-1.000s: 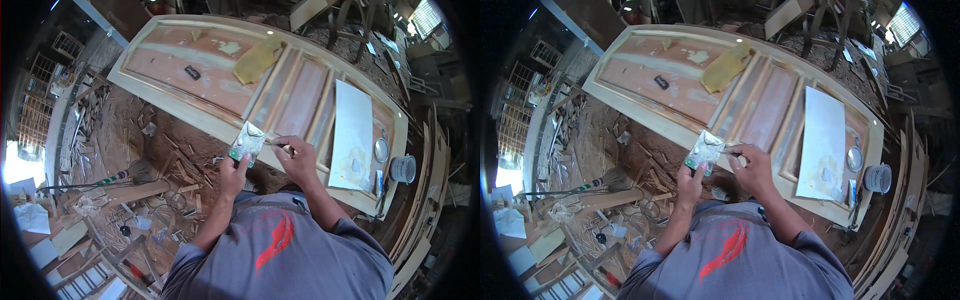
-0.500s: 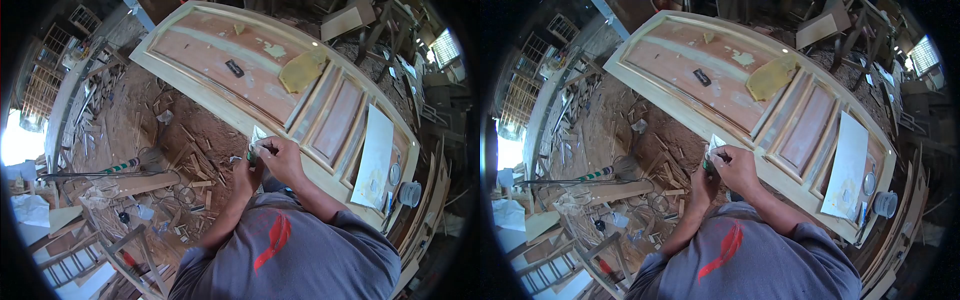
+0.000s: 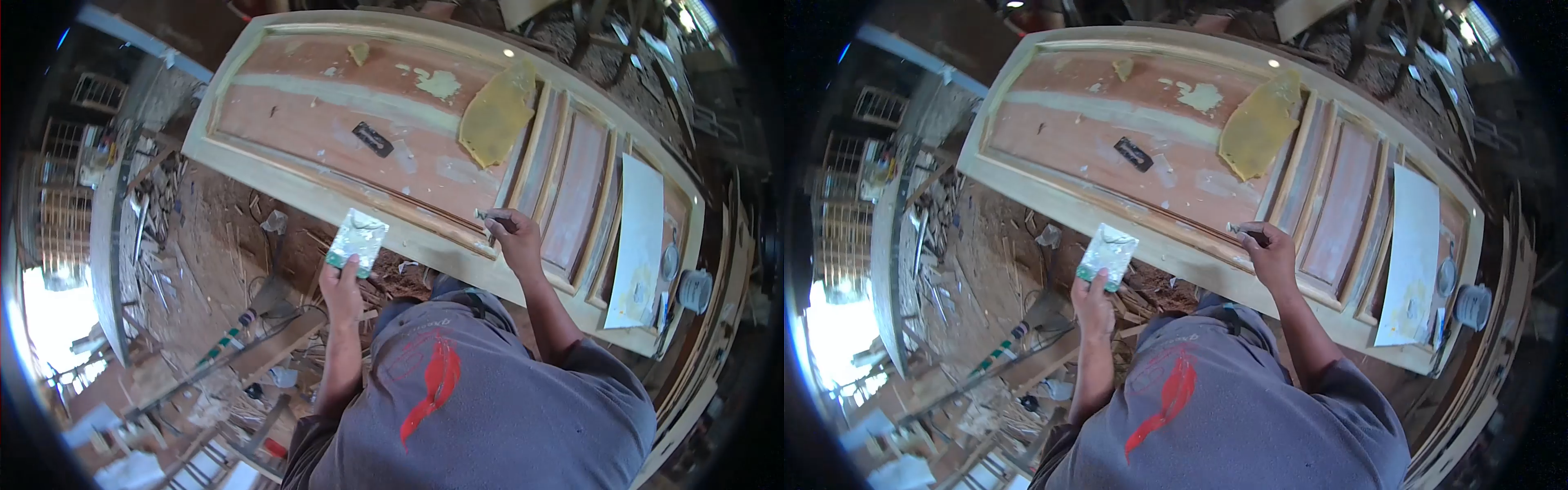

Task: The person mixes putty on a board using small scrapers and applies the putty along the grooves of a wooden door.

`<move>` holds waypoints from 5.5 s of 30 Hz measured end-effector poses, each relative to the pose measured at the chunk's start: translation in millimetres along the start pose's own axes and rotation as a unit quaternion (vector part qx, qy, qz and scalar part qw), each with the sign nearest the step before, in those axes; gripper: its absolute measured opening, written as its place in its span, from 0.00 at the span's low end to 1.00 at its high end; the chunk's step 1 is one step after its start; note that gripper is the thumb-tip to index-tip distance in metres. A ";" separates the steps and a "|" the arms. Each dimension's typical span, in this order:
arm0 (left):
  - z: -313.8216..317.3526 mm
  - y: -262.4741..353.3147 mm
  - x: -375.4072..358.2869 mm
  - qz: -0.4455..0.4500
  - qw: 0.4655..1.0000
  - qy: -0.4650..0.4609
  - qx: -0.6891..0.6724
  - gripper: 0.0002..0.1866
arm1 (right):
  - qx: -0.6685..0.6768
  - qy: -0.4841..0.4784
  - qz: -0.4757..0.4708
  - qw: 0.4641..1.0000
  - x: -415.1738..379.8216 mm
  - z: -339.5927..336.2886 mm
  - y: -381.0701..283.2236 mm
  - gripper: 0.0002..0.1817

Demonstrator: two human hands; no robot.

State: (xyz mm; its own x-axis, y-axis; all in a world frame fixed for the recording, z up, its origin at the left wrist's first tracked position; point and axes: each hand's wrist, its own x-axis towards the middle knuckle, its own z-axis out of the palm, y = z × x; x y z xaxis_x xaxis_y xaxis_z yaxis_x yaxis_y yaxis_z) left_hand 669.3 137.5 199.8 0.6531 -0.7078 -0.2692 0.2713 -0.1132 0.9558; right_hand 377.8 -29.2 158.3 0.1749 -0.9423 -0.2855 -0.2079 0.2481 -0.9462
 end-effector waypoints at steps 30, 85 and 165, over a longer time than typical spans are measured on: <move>62.4 29.1 305.4 -0.213 0.799 -0.540 0.154 0.16 | -0.310 0.548 0.207 0.749 6.5 151.9 85.3 0.09; 69.7 22.8 340.1 -0.269 0.746 -0.587 0.161 0.14 | -0.396 0.516 0.262 0.713 30.7 156.6 86.4 0.07; 124.8 -122.8 154.0 -0.423 0.840 -0.312 -0.132 0.32 | 0.374 0.267 0.164 0.873 -100.8 60.2 107.5 0.19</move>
State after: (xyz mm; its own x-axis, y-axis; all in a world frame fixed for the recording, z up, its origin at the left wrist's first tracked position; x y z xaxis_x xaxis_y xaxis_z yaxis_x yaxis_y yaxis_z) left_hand 648.3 -44.6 55.6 -0.3280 -0.6888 -0.6466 0.6525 -0.6601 0.3722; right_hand 395.7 106.0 76.2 -0.2903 -0.7144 -0.6367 0.5592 0.4133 -0.7187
